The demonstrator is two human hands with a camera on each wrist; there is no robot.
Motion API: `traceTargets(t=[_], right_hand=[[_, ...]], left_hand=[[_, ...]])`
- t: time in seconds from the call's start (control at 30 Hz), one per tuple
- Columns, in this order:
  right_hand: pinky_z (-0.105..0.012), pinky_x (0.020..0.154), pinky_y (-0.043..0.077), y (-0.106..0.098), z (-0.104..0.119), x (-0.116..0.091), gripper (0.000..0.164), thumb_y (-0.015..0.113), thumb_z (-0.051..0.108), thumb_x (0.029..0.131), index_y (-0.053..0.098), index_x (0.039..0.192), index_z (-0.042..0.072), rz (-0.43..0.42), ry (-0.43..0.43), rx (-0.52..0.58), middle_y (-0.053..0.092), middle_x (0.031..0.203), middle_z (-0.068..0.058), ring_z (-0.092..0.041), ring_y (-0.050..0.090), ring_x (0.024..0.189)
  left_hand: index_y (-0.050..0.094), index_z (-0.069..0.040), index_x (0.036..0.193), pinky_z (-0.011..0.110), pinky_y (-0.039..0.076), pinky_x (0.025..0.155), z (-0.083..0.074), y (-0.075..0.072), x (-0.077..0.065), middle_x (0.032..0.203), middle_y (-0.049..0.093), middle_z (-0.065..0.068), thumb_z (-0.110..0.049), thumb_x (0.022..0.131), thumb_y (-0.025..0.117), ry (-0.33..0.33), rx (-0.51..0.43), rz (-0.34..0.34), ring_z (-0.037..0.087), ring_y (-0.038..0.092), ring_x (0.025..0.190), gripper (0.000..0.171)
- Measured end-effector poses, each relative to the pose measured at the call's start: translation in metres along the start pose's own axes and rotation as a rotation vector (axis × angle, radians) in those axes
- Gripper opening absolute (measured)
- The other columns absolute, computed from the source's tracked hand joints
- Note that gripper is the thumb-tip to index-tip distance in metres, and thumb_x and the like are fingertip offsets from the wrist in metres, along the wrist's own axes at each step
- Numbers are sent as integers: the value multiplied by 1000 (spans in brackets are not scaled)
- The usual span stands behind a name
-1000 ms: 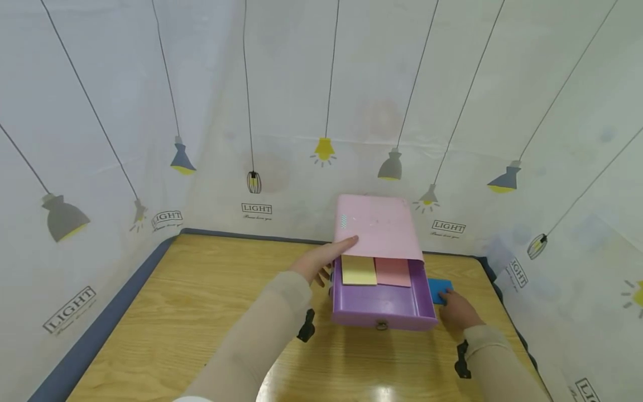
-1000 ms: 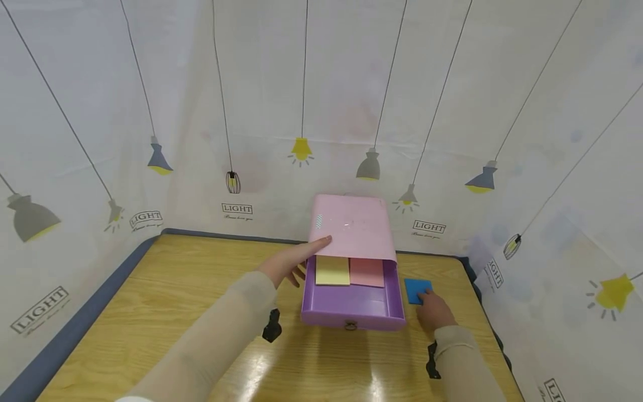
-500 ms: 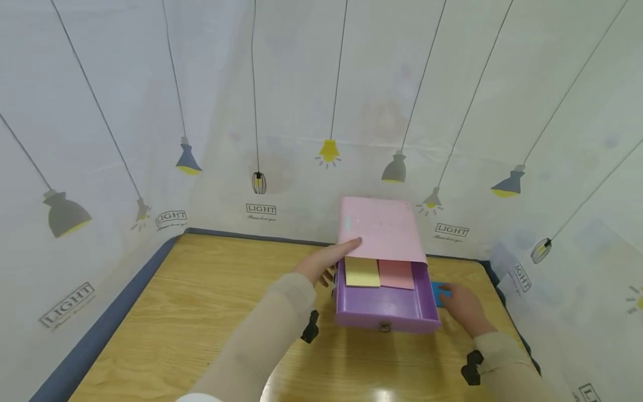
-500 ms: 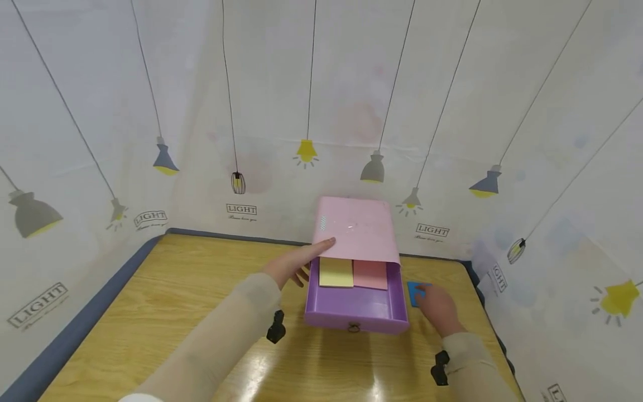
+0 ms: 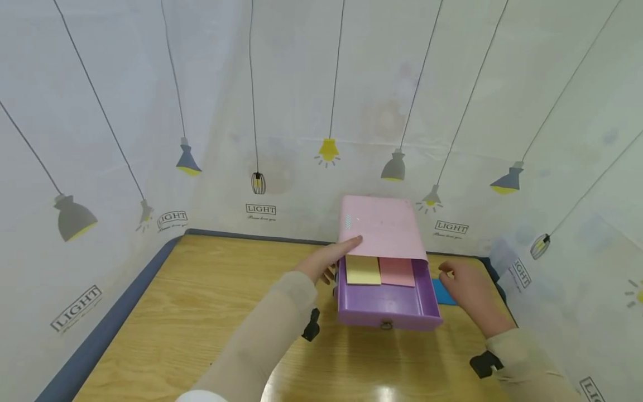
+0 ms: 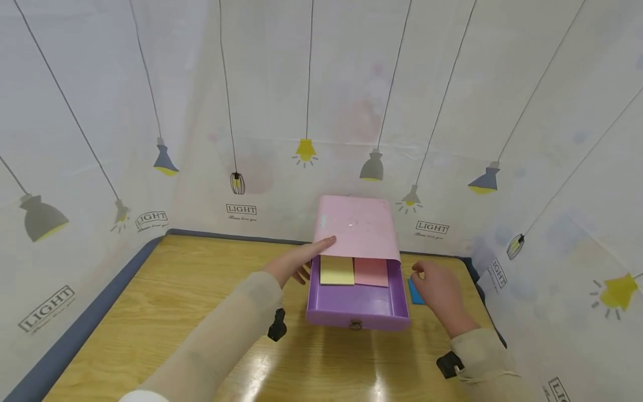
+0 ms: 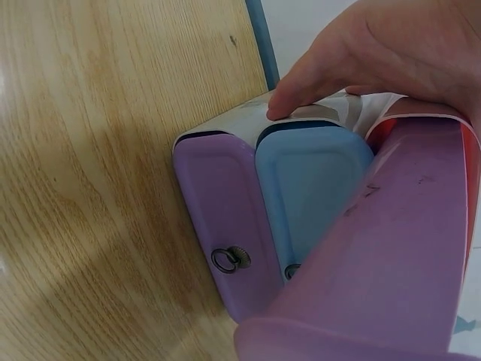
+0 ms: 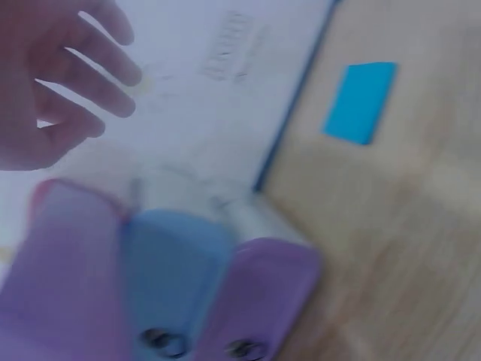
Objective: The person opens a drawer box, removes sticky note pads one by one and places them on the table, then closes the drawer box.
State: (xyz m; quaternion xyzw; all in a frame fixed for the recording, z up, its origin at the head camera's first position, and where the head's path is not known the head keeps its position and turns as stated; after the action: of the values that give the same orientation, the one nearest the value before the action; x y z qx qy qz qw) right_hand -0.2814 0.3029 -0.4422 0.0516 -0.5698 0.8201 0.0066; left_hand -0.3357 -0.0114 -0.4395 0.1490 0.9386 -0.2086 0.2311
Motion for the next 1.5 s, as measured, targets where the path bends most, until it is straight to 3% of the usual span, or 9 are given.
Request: traceTargets(t=[0.2, 0.4, 0.6, 0.77, 0.93, 1.07, 1.37, 1.5], right_hand=[[-55, 78, 51, -26, 32, -6, 29, 56, 20, 95, 68, 113, 0, -82, -109, -37, 67, 110, -19, -38, 63, 98], [-44, 70, 51, -36, 70, -9, 19, 60, 18, 93, 71, 103, 6, 39, -200, -40, 68, 94, -6, -23, 61, 81], [-37, 64, 49, -24, 95, -6, 12, 63, 19, 92, 72, 95, 11, 118, -287, -110, 64, 82, 2, -14, 54, 69], [-39, 66, 51, -8, 108, -4, 12, 64, 24, 93, 69, 92, 13, 170, -379, -164, 65, 84, 2, -18, 61, 75], [-38, 72, 52, 4, 119, 1, 14, 67, 21, 92, 69, 98, 8, 206, -525, -183, 63, 88, 2, -18, 62, 82], [-38, 78, 53, 11, 124, 7, 31, 69, 19, 90, 65, 116, 3, 246, -617, -226, 61, 99, -3, -19, 61, 89], [-44, 92, 49, 26, 118, 14, 58, 70, 32, 90, 53, 137, 3, 263, -607, -336, 58, 124, -12, -27, 57, 110], [-44, 90, 50, 30, 113, 22, 63, 69, 37, 89, 50, 140, 4, 278, -568, -357, 61, 120, -12, -27, 60, 105]], left_hand=[[45, -7, 142, 53, 47, 89, -2, 1, 2, 116, 55, 17, -86, 72, 51, 14, 1, 8, 36, 54, 98, 106], [44, -8, 143, 53, 47, 90, -1, 3, 4, 117, 55, 16, -86, 73, 49, 22, 7, 8, 35, 54, 98, 105], [41, -7, 146, 55, 46, 91, 1, 3, 2, 123, 53, 20, -84, 77, 47, 43, 2, 11, 39, 54, 103, 104], [40, -6, 146, 55, 47, 91, 5, 0, 0, 126, 52, 22, -84, 78, 44, 48, 10, 1, 42, 54, 104, 104], [43, -6, 144, 54, 48, 89, 9, -4, 5, 122, 55, 21, -87, 75, 45, 47, 10, -1, 40, 56, 100, 107], [43, -5, 143, 55, 48, 88, 8, -5, 8, 120, 55, 21, -87, 74, 46, 50, 12, 2, 39, 56, 97, 107], [43, -4, 143, 56, 47, 88, 7, 2, 10, 122, 54, 23, -85, 76, 45, 65, 31, 16, 41, 56, 99, 105], [46, -1, 139, 56, 48, 85, 4, 4, 12, 115, 56, 22, -85, 77, 45, 73, 47, 10, 40, 57, 94, 104]])
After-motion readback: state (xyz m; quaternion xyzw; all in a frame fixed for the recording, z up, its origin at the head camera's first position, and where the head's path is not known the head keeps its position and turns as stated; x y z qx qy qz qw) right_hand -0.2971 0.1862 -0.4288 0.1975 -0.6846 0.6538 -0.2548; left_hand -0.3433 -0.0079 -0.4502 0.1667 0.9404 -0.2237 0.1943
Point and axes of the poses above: each hand's wrist, its own x-axis towards the middle knuckle, its own y-axis out of the palm, z = x × y, the point moved 1 cm from there along x, towards the middle knuckle
